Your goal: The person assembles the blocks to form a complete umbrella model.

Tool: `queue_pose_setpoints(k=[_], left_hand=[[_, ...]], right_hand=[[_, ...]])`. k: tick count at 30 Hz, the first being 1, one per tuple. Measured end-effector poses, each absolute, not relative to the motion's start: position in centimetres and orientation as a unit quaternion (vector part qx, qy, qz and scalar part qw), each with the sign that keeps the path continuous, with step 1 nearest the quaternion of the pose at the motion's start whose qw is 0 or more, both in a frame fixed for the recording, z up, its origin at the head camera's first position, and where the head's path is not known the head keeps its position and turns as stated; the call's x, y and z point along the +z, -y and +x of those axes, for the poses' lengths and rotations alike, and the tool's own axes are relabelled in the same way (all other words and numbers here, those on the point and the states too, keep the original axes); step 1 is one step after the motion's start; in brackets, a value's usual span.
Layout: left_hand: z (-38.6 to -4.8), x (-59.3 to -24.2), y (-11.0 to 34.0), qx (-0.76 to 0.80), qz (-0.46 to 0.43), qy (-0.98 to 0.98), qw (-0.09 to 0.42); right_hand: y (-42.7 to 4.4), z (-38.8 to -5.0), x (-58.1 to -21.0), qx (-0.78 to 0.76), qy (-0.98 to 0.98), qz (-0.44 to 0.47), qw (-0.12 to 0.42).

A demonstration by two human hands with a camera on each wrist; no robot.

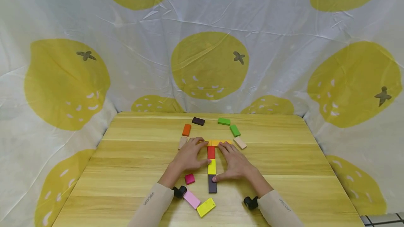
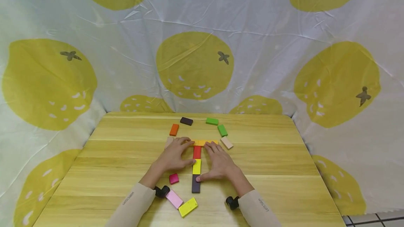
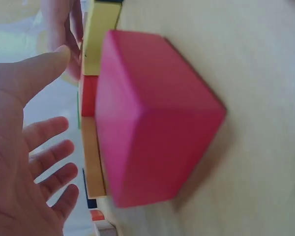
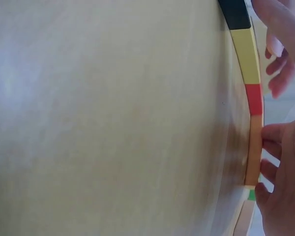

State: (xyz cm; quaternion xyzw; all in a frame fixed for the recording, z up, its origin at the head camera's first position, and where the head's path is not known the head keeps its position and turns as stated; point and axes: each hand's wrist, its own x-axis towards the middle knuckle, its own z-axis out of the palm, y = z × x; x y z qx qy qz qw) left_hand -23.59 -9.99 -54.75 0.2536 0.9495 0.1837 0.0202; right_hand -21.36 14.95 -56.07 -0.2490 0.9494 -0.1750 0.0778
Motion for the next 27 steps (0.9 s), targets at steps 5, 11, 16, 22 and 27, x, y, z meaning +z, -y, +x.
queue_pose_setpoints(k=[5, 11, 16, 22, 27], left_hand=[[-23.0, -53.9, 10.3, 0.168, 0.255, -0.951, 0.037], [-22.7, -53.2, 10.3, 0.162, 0.256, -0.953, 0.025], [-22.5, -53.4, 9.9, 0.158, 0.27, -0.949, 0.038], [-22.4, -54.1, 9.4, 0.136, 0.271, -0.952, 0.037], [-22.4, -54.4, 9.4, 0.126, 0.272, -0.953, 0.046]], right_hand=[[-14.9, -21.4, -55.8, -0.18, -0.947, -0.254, 0.081], [-14.9, -21.6, -55.6, -0.202, -0.944, -0.244, 0.089], [-15.0, -21.6, -55.6, -0.208, -0.944, -0.238, 0.094], [-15.1, -21.7, -55.7, -0.207, -0.943, -0.247, 0.087], [-15.2, -21.6, -55.8, -0.202, -0.943, -0.252, 0.076]])
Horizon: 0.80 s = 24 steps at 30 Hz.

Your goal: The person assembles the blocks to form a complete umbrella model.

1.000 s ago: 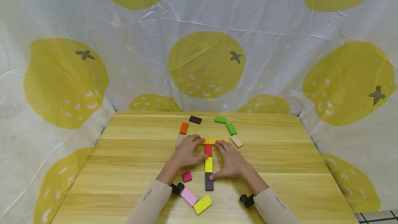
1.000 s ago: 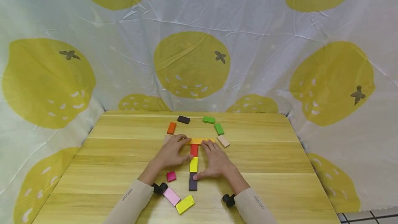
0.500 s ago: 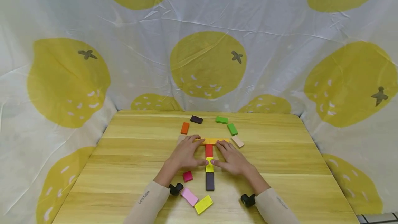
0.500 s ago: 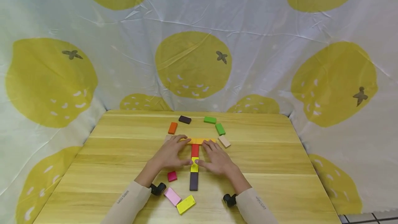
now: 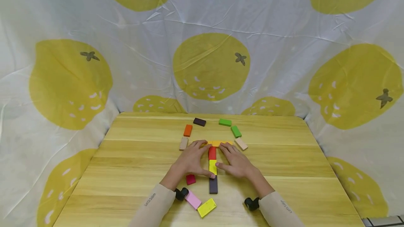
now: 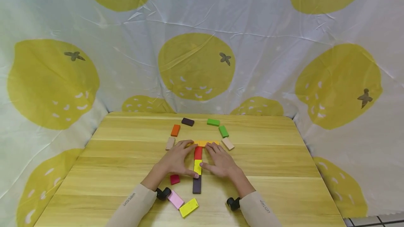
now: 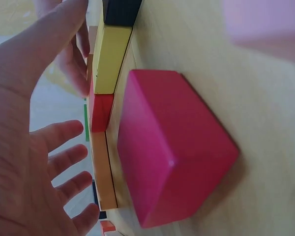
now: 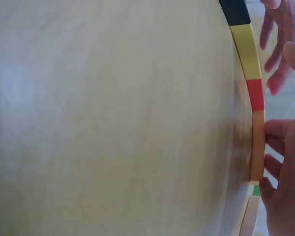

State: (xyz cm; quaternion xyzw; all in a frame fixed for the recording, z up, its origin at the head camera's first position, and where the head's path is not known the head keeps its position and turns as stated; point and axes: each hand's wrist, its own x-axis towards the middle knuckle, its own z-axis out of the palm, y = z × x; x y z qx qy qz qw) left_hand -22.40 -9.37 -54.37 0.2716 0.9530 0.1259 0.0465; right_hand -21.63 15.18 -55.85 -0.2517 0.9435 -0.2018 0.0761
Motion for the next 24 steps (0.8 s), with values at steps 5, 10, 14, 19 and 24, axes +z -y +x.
queue_pose_setpoints(k=[5, 10, 14, 19, 24], left_hand=[[-22.48, -54.59, 9.41, 0.118, 0.281, -0.951, 0.055], [-22.54, -54.7, 9.45, 0.112, 0.282, -0.951, 0.053], [-22.53, -54.59, 9.39, 0.113, 0.278, -0.952, 0.056], [-22.43, -54.41, 9.31, 0.117, 0.277, -0.952, 0.061], [-22.47, -54.45, 9.26, 0.116, 0.276, -0.952, 0.06]], right_hand=[[-15.26, -21.61, -56.04, -0.195, -0.944, -0.258, 0.066], [-15.24, -21.78, -56.27, -0.196, -0.944, -0.261, 0.057], [-15.27, -21.88, -56.34, -0.203, -0.943, -0.258, 0.053], [-15.31, -21.8, -56.23, -0.215, -0.941, -0.257, 0.054], [-15.44, -21.75, -56.08, -0.219, -0.939, -0.259, 0.049]])
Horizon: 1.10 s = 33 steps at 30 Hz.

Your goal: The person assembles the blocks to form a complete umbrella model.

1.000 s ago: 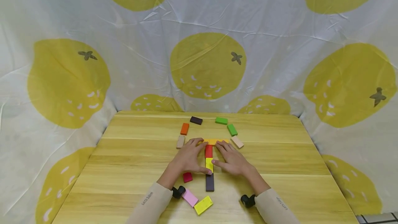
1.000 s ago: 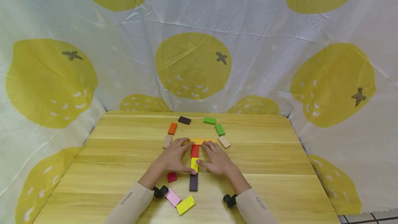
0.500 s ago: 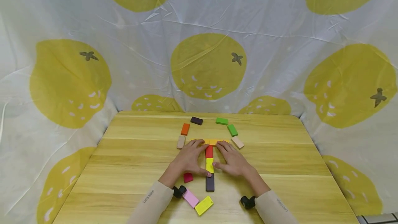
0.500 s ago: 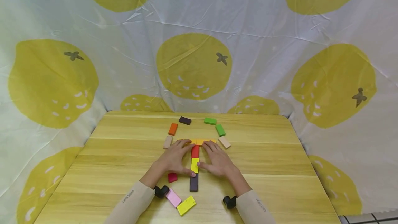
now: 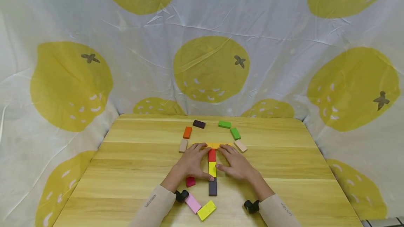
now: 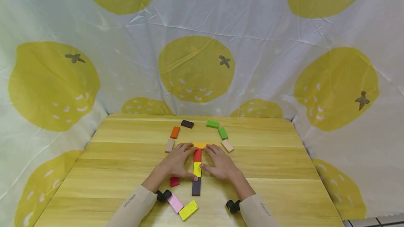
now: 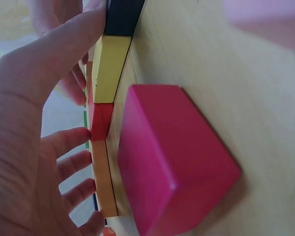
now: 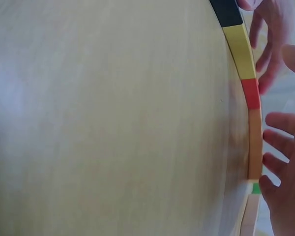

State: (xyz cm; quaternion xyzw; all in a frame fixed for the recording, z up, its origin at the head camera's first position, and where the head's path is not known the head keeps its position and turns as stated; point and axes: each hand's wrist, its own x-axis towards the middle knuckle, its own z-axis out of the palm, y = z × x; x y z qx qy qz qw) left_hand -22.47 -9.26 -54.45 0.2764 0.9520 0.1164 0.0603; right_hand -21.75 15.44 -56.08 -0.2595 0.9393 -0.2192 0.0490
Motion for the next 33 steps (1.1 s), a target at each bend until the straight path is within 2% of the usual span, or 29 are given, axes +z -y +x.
queue_pose_setpoints(k=[18, 28, 33], left_hand=[[-22.7, -54.4, 9.0, 0.097, 0.264, -0.957, 0.07], [-22.5, -54.3, 8.9, 0.105, 0.264, -0.956, 0.073], [-22.5, -54.2, 9.1, 0.112, 0.263, -0.955, 0.072]], right_hand=[[-18.2, -21.8, -55.6, -0.255, -0.945, -0.205, 0.0], [-21.1, -22.3, -56.5, -0.289, -0.938, -0.185, -0.054], [-22.2, -22.8, -56.6, -0.286, -0.94, -0.18, -0.052]])
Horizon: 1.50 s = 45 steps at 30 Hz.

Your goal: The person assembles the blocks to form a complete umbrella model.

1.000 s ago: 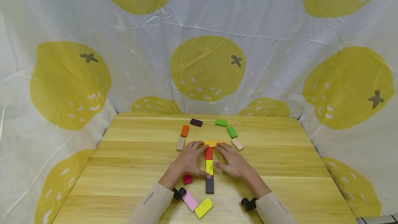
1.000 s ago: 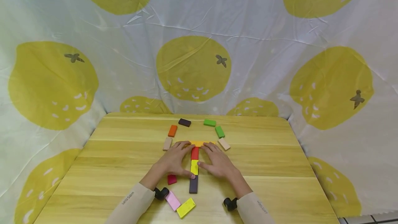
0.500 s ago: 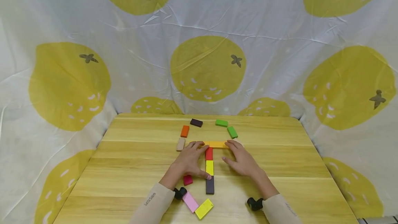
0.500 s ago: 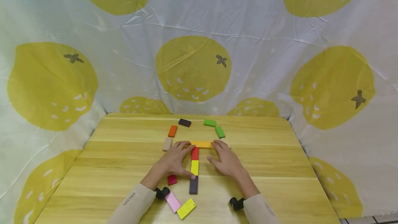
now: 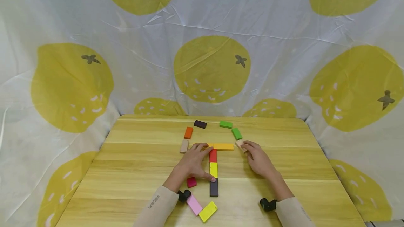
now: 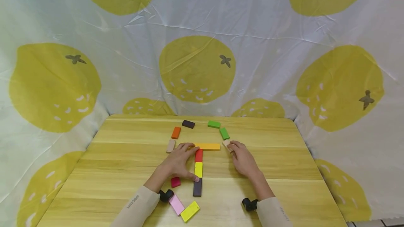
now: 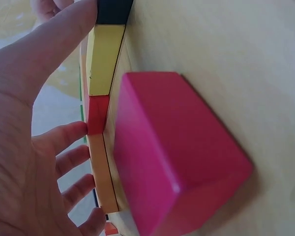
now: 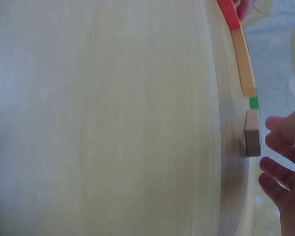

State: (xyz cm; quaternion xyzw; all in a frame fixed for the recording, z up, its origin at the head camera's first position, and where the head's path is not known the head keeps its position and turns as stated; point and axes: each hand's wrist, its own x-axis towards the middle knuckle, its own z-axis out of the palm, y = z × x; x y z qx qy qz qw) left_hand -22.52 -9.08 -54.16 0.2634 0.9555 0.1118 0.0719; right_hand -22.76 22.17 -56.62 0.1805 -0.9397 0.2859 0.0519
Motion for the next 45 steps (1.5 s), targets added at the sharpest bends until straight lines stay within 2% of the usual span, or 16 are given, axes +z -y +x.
queue_pose_setpoints(k=[4, 12, 29, 45], left_hand=[[-22.5, -54.2, 9.2, 0.113, 0.262, -0.955, 0.076], [-22.5, -54.2, 9.1, 0.11, 0.26, -0.956, 0.077], [-22.7, -54.2, 8.8, 0.103, 0.259, -0.957, 0.084], [-23.1, -53.4, 8.1, 0.084, 0.239, -0.96, 0.123]], right_hand=[[-22.4, -23.0, -56.8, 0.287, 0.938, 0.186, 0.047], [-22.0, -23.8, -56.9, 0.289, 0.94, 0.166, 0.075], [-21.4, -24.9, -57.3, 0.279, 0.95, 0.125, 0.061], [-20.7, -25.3, -57.1, 0.291, 0.947, 0.124, 0.058]])
